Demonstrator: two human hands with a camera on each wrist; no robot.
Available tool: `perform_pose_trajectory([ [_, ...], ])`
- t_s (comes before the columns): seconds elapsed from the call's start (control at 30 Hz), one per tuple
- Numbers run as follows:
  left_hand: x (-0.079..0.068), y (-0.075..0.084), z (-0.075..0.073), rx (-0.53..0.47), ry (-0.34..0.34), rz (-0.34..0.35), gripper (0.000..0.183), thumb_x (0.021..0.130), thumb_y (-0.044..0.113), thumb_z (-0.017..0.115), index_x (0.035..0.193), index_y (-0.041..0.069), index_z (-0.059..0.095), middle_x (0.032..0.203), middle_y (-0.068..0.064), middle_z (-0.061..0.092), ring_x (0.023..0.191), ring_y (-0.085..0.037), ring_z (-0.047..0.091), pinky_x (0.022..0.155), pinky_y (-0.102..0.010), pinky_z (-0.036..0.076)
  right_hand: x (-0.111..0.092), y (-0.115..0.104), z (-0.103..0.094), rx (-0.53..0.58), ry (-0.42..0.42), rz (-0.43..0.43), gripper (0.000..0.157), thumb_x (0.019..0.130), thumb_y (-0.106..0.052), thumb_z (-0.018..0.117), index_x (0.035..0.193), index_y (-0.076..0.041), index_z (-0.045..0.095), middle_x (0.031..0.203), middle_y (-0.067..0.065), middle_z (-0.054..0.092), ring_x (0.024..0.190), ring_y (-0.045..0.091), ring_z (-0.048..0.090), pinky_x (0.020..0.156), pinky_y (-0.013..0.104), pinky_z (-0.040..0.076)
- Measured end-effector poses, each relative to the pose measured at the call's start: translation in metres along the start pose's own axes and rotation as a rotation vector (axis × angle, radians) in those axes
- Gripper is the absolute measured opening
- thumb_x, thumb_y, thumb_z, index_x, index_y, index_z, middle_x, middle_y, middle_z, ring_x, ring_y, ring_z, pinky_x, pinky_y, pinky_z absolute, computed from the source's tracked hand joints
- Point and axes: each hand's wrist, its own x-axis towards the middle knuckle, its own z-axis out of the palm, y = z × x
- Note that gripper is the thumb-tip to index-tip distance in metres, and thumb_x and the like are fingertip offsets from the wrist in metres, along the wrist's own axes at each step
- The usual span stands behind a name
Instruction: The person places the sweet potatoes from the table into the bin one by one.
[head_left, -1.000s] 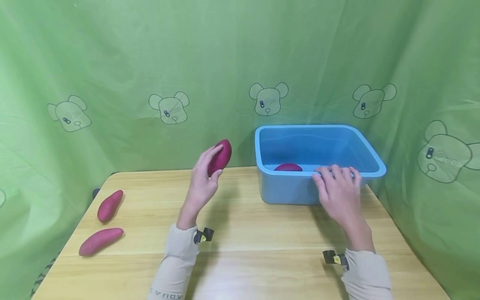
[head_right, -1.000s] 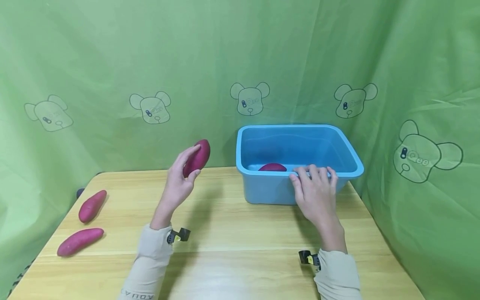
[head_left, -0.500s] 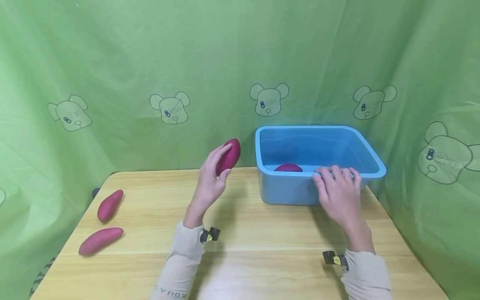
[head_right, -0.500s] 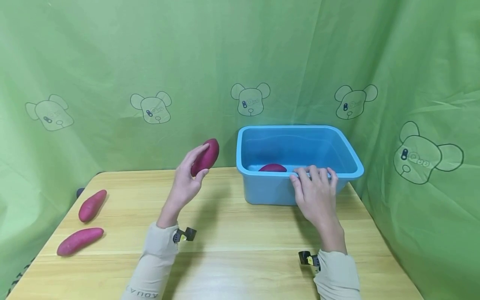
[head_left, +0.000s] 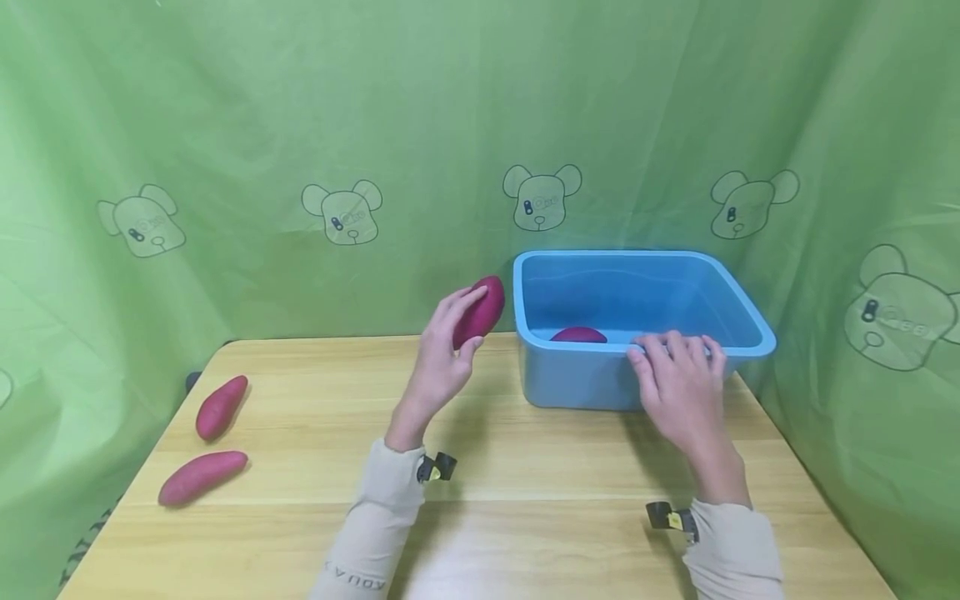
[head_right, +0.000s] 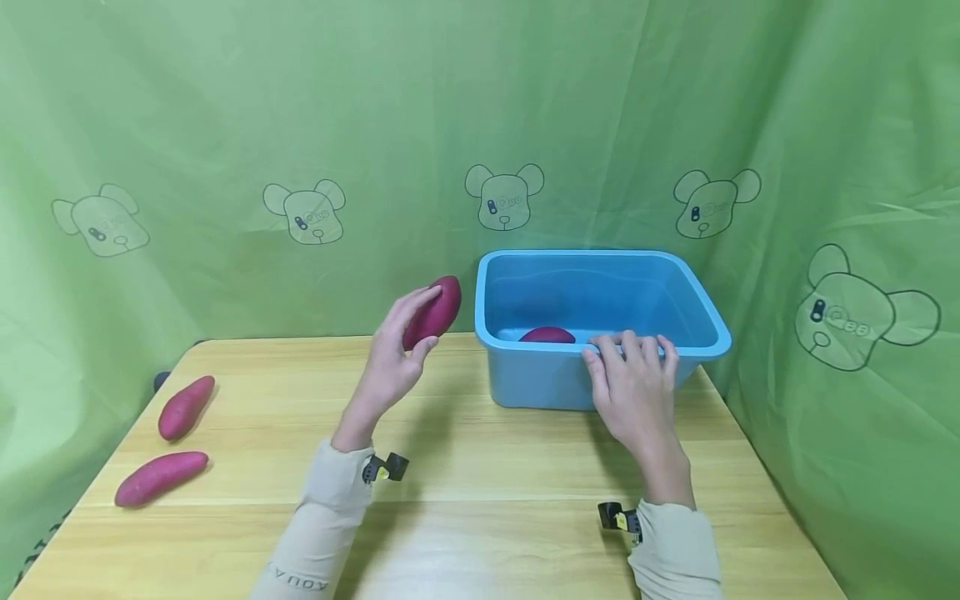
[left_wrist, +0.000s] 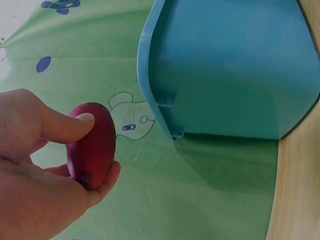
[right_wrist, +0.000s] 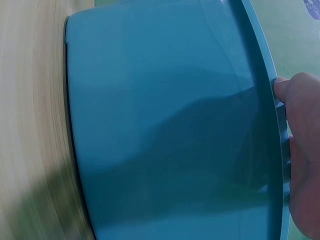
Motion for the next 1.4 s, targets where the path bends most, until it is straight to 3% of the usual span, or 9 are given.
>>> perform_pose_trajectory([
  [0.33, 0.007, 0.007, 0.015, -0.003, -0.038, 0.024, 0.065, 0.092, -0.012, 0.066, 0.15, 0.014, 0.051, 0.154, -0.013, 0.047, 0.139, -0.033, 0.047, 0.111, -0.046, 0.044, 0.001, 0.001, 0.001, 0.003, 0.004, 0.0, 0.033, 0.108, -0.033, 0.048, 0.12, -0.006, 0.065, 0.114, 0.02, 0.06, 0.117, 0.045, 0.046, 0.113, 0.071, 0.014],
  [0.63, 0.011, 0.012, 0.029, 0.006, -0.049, 0.021, 0.065, 0.091, -0.009, 0.07, 0.149, 0.017, 0.055, 0.144, -0.013, 0.052, 0.131, -0.031, 0.053, 0.108, -0.042, 0.048, 0.0, 0.001, 0.002, 0.006, 0.011, -0.004, 0.033, 0.108, -0.033, 0.048, 0.12, -0.006, 0.065, 0.114, 0.02, 0.06, 0.117, 0.045, 0.046, 0.113, 0.071, 0.014],
  [1.17, 0.021, 0.023, 0.056, 0.0, -0.054, 0.036, 0.043, 0.09, -0.002, 0.075, 0.131, 0.007, 0.067, 0.133, -0.01, 0.061, 0.124, -0.023, 0.059, 0.105, -0.025, 0.047, 0.0, 0.002, 0.004, 0.01, 0.009, -0.004, 0.034, 0.109, -0.033, 0.048, 0.12, -0.006, 0.065, 0.114, 0.02, 0.06, 0.117, 0.045, 0.045, 0.113, 0.071, 0.014],
  [1.4, 0.027, 0.029, 0.067, 0.037, -0.076, 0.065, 0.048, 0.089, -0.011, 0.071, 0.134, 0.006, 0.065, 0.14, -0.013, 0.06, 0.133, -0.024, 0.055, 0.111, -0.022, 0.04, 0.0, 0.004, 0.005, 0.009, 0.008, -0.005, 0.034, 0.108, -0.033, 0.048, 0.122, -0.006, 0.065, 0.115, 0.02, 0.06, 0.118, 0.045, 0.045, 0.113, 0.071, 0.013],
])
